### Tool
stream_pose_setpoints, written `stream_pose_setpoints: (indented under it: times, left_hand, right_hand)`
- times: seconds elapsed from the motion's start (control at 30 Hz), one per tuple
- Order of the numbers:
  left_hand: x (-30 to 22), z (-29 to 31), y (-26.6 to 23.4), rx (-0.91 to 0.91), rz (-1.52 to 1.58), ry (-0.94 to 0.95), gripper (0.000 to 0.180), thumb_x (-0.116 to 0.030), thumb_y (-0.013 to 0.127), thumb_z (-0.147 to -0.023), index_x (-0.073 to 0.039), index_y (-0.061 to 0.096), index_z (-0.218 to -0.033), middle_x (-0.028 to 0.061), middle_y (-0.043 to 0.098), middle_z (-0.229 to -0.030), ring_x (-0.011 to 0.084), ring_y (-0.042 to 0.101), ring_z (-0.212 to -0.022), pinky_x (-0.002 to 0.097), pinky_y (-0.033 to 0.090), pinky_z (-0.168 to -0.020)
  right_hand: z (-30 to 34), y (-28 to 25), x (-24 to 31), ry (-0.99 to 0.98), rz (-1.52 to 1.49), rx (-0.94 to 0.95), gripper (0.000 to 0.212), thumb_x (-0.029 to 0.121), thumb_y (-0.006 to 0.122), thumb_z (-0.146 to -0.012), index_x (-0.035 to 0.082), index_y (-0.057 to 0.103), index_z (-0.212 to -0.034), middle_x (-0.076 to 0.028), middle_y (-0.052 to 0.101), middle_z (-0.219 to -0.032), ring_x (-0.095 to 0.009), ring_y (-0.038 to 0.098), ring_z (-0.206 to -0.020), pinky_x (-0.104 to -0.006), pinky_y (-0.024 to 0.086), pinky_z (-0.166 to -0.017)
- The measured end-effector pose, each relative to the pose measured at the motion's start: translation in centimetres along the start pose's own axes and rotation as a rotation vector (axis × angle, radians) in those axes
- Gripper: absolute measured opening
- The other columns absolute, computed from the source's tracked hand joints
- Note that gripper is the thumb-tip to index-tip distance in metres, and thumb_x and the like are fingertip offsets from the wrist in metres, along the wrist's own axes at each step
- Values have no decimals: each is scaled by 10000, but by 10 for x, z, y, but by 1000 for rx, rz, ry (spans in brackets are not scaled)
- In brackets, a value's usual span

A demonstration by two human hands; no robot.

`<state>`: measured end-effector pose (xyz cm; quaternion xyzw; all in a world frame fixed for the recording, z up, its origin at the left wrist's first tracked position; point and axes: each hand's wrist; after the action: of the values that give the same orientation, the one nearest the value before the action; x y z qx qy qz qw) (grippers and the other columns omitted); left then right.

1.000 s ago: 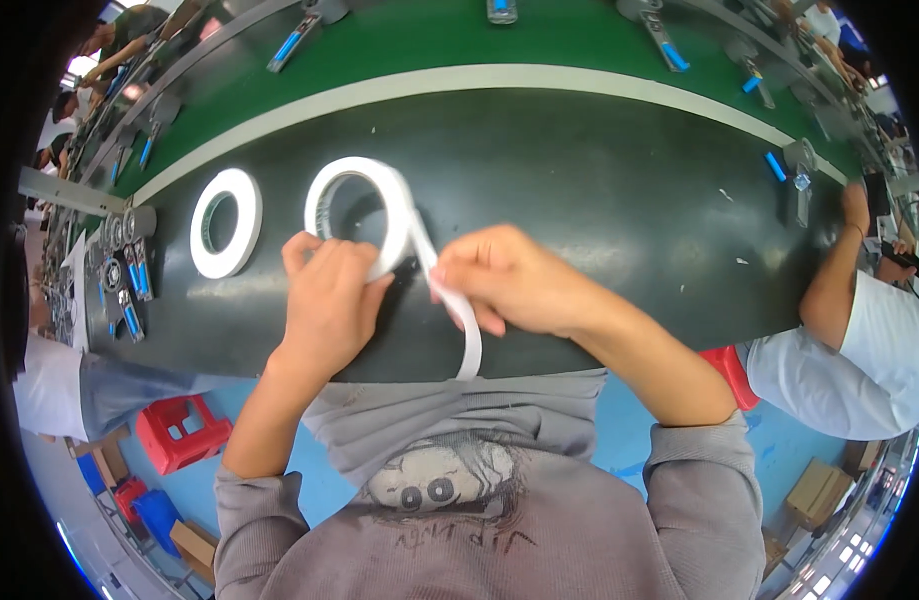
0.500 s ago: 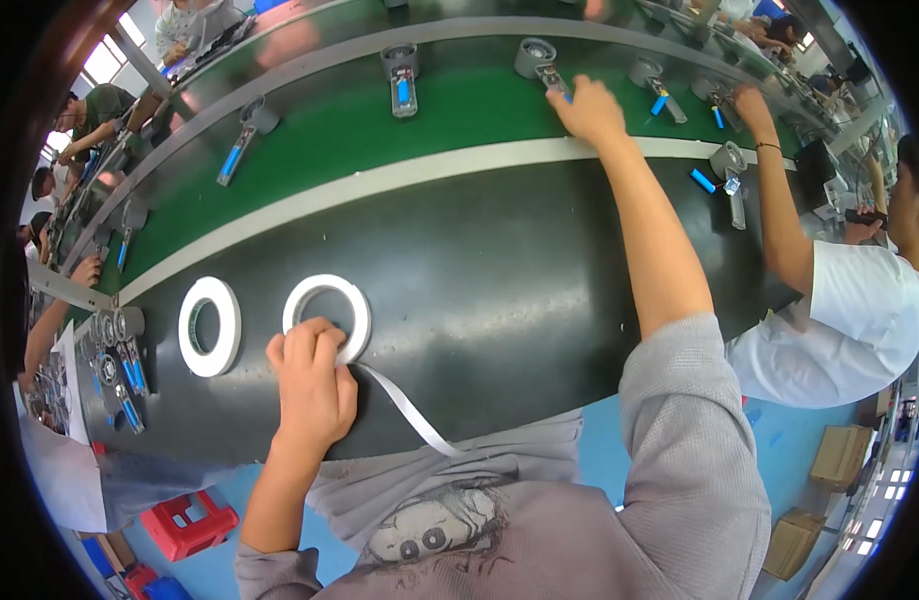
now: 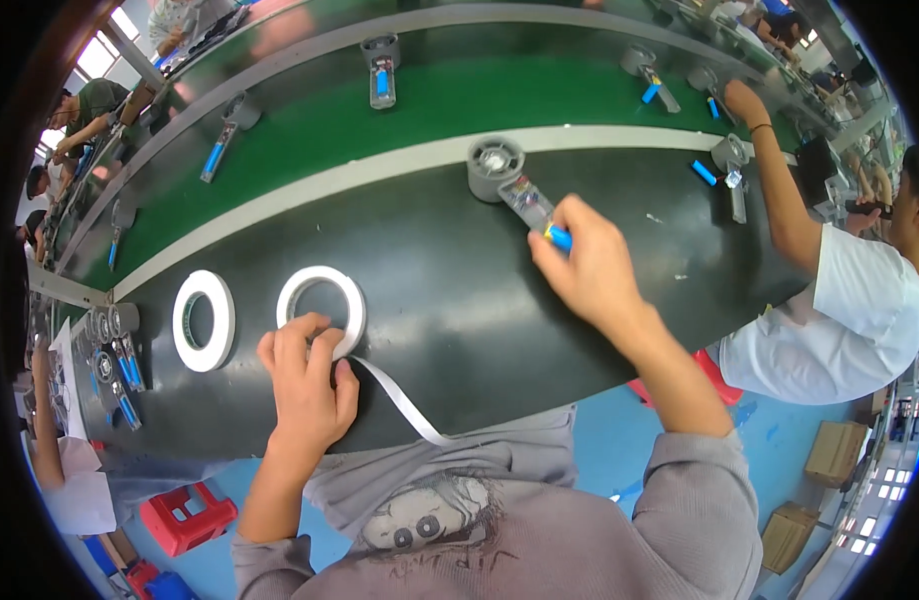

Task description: The person assembles portable fans by applying tape to batteries, fitting the batteries into the fan casings, and placing the assembled fan components onto a conveyor belt.

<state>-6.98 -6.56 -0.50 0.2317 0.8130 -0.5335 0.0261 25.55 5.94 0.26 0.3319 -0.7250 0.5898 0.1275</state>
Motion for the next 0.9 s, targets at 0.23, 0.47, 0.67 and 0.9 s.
stream_pose_setpoints:
  times: [0.23, 0.47, 0.67, 0.9]
  left_hand:
    - [-71, -49, 0, 242, 642, -59, 238, -67, 717, -826, -10, 632, -1041, 152, 619, -1022, 325, 616, -878, 431, 484, -791]
    - [-105, -76, 30, 606, 1365, -525, 273, -212, 567, -1085, 40, 596, -1186, -1, 637, -902, 59, 549, -716, 242, 467, -633]
    - [-110, -79, 29, 456, 1565, -683, 207, -186, 642, -1044, 14, 626, -1094, 24, 675, -844, 55, 580, -678, 224, 454, -577]
    - [-102, -81, 24, 487, 1653, -768, 230, -185, 642, -1052, 4, 635, -1183, 12, 667, -891, 62, 585, -742, 223, 494, -679]
  right_hand:
    - [42, -5, 37, -52, -91, 26, 199, 45, 701, -867, -28, 516, -866, -171, 505, -1060, -317, 535, -868, -369, 466, -781]
    - [53, -18, 66, 122, -315, 112, 156, -12, 677, -858, -32, 634, -1006, -115, 597, -957, -204, 540, -772, -285, 462, -705]
    - [62, -22, 70, -126, -227, -52, 269, -26, 732, -835, -7, 684, -1100, -136, 697, -1011, -280, 697, -853, -330, 553, -707]
    - [62, -16, 57, -356, -172, -203, 261, -82, 771, -753, 1, 721, -995, -126, 731, -995, -287, 717, -822, -328, 575, -726]
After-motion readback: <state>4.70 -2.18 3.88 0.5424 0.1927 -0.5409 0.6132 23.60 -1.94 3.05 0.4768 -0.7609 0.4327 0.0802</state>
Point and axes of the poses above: each hand's wrist, its own z-axis away from the middle knuckle, its own y-axis out of the palm, x = y × z
